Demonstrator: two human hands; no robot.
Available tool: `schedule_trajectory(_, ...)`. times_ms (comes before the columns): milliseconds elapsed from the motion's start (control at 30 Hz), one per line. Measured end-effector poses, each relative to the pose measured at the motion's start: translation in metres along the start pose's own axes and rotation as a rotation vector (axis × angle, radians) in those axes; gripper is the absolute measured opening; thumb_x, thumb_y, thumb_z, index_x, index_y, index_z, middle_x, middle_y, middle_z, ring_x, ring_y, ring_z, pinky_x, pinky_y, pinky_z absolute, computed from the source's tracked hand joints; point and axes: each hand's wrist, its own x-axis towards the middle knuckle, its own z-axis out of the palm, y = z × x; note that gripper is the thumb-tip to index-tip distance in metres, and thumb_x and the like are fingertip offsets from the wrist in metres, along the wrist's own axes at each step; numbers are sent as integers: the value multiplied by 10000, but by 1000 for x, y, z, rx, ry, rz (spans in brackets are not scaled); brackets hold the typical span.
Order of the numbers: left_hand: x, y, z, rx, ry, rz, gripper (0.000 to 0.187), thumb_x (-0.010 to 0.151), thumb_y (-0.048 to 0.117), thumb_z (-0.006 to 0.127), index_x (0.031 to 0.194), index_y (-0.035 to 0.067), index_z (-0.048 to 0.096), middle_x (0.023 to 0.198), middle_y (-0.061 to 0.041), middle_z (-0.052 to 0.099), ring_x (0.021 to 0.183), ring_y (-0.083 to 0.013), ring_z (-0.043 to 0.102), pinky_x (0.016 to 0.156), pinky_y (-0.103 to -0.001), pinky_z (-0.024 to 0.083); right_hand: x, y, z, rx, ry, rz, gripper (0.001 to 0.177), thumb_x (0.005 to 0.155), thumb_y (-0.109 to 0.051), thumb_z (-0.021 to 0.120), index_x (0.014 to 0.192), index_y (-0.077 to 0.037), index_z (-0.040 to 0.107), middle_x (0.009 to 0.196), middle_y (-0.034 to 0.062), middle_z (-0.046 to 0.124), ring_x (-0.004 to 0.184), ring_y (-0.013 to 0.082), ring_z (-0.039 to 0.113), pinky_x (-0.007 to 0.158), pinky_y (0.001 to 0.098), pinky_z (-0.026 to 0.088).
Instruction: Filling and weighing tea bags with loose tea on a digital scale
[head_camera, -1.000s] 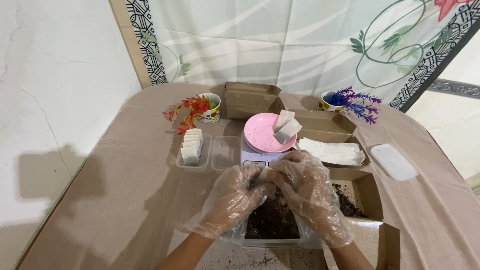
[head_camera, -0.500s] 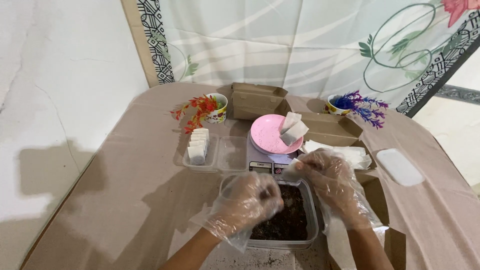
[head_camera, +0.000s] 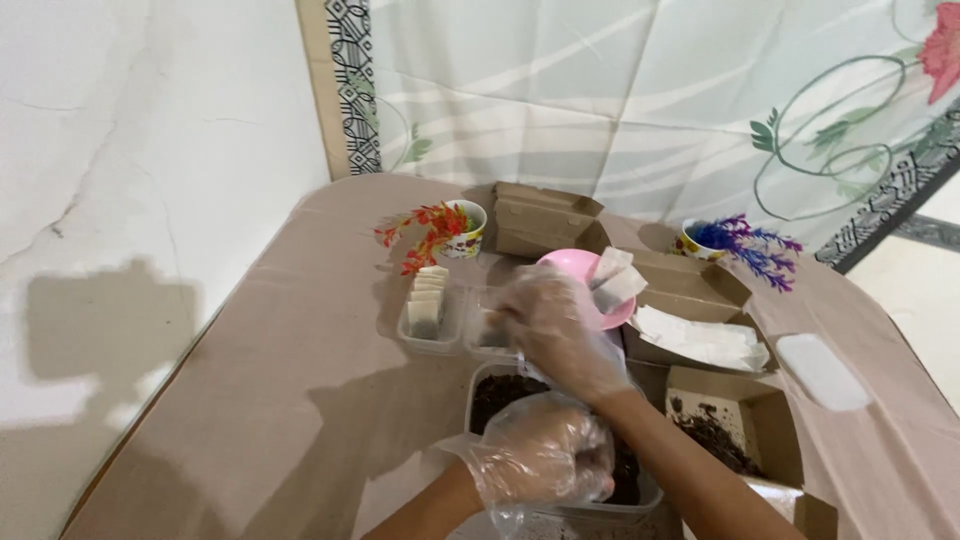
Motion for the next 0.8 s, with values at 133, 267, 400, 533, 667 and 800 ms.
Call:
schedule_trajectory(133, 1, -2, 0, 58, -91, -96, 188, 779, 342, 695, 831, 168, 745, 825, -10, 746, 786, -250, 710, 700, -390, 516, 62, 27, 59, -1, 118, -499, 214, 873, -214, 755, 695, -148, 658, 744, 20, 672, 732, 201, 576, 820, 382, 475)
schedule_trajectory(267, -3, 10, -15, 42, -168, -163, 306, 759, 376, 665, 914, 128, 756, 976, -61, 743, 916, -294, 697, 775, -418, 526, 103, 44, 105, 10, 293, -600, 145, 703, -97, 679, 782, -170, 776, 850, 20, 753, 838, 238, 668, 827, 382, 513)
schedule_trajectory(400, -5, 16, -25, 49, -250, -257, 351, 781, 376, 673, 1007, 120, 755, 1045, -87, 729, 965, -304, 688, 811, -425, 538, 115, 42, 131, -218, 101, -424, 178, 730, -274, 696, 610, -159, 630, 670, 44, 637, 665, 252, 592, 663, 404, 445)
schedule_trajectory(533, -5, 8, -23, 66, -221, -241, 353, 777, 386, 668, 987, 115, 752, 1018, -95, 728, 939, -313, 688, 791, -435, 534, 96, 24, 141, -386, 482, -722, 226, 831, -333, 741, 787, -176, 584, 731, 54, 614, 764, 286, 652, 728, 411, 556)
schedule_trajectory(667, -3, -1, -16, 95, -202, -211, 358, 771, 399, 660, 961, 109, 748, 983, -106, 727, 905, -326, 688, 765, -446, 529, 101, 28, 156, -308, 447, -685, 213, 904, -282, 711, 843, -143, 562, 761, 66, 587, 787, 287, 630, 722, 392, 531)
schedule_trajectory(800, 0, -9, -8, 117, -191, -185, 362, 768, 408, 655, 944, 105, 745, 960, -113, 727, 883, -334, 688, 748, -454, 526, 109, 27, 126, -79, 223, -603, 197, 860, -332, 755, 865, -159, 661, 826, 90, 696, 911, 330, 688, 784, 435, 558)
